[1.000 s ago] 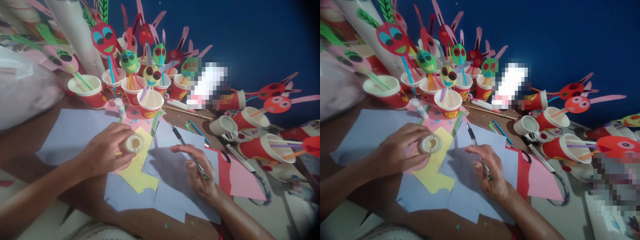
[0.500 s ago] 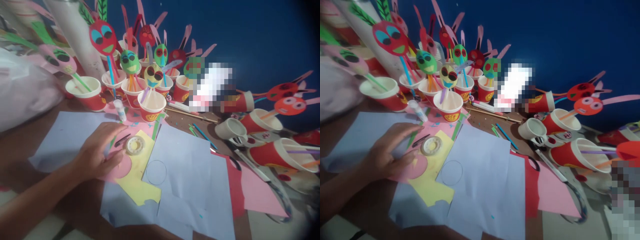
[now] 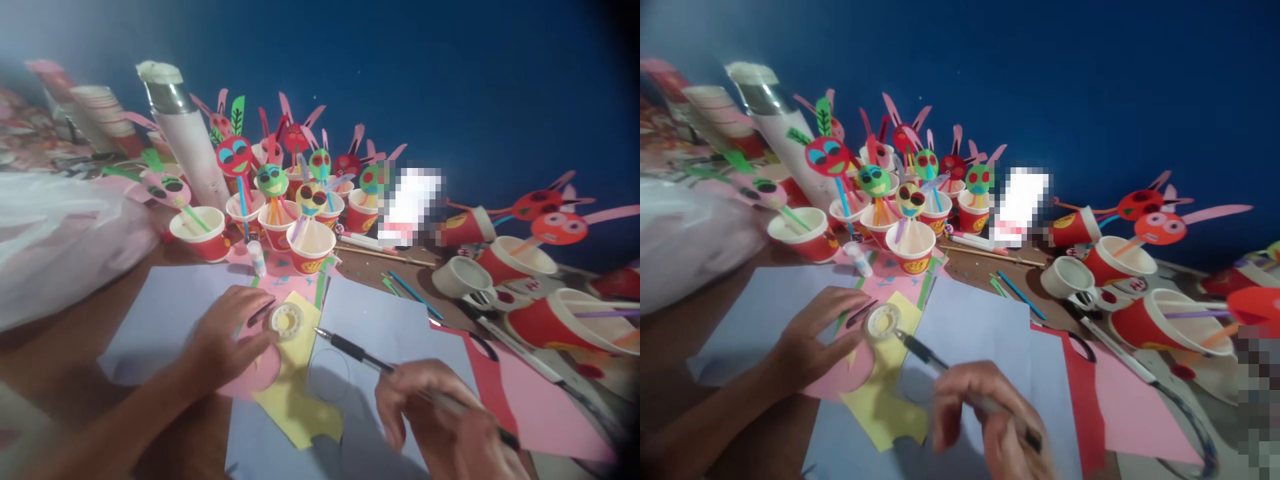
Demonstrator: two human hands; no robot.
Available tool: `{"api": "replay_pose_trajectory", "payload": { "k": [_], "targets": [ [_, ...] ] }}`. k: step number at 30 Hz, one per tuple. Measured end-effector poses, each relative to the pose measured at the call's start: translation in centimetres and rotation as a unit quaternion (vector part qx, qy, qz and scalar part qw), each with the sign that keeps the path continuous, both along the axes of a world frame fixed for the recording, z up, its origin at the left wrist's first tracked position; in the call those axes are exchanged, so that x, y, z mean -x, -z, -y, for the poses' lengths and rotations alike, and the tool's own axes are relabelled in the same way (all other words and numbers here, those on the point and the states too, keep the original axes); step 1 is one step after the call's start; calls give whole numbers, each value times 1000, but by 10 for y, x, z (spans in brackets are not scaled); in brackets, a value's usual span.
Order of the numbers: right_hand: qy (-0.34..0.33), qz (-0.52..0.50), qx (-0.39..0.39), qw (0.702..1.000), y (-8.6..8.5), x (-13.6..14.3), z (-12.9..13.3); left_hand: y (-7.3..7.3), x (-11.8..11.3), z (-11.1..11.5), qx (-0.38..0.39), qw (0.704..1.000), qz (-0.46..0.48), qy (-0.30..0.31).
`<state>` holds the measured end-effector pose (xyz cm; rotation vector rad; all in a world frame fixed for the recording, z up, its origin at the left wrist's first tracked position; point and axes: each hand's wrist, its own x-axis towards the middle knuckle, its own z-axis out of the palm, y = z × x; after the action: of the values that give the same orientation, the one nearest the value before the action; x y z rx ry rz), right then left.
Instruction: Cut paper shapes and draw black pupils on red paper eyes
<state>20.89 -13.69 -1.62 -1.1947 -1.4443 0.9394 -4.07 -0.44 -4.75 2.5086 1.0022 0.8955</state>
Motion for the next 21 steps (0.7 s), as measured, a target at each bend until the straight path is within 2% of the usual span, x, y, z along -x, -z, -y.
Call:
{"api": "replay_pose_trajectory", "payload": {
  "k": [2, 4, 8, 11, 15, 21],
  "targets": [
    [31, -13, 5, 999, 1, -3, -7, 2, -3, 0, 3, 999, -52, 17],
    [53, -13, -23, 998, 4, -5, -14, 4, -7, 1, -2, 995, -95, 16],
    [25, -18, -53, 998, 12, -4, -23, 6, -8, -2, -27, 992, -120, 1],
    [2, -24, -31, 999, 17, -5, -26, 3, 0, -7, -7, 995, -103, -10],
    [36, -63, 17, 997, 22, -11, -30, -1, 11, -11, 0, 994, -98, -52],
    [54, -94, 35, 993, 26, -13, -38, -1, 4, -10, 29, 986, -151, -66]
  ]
}}
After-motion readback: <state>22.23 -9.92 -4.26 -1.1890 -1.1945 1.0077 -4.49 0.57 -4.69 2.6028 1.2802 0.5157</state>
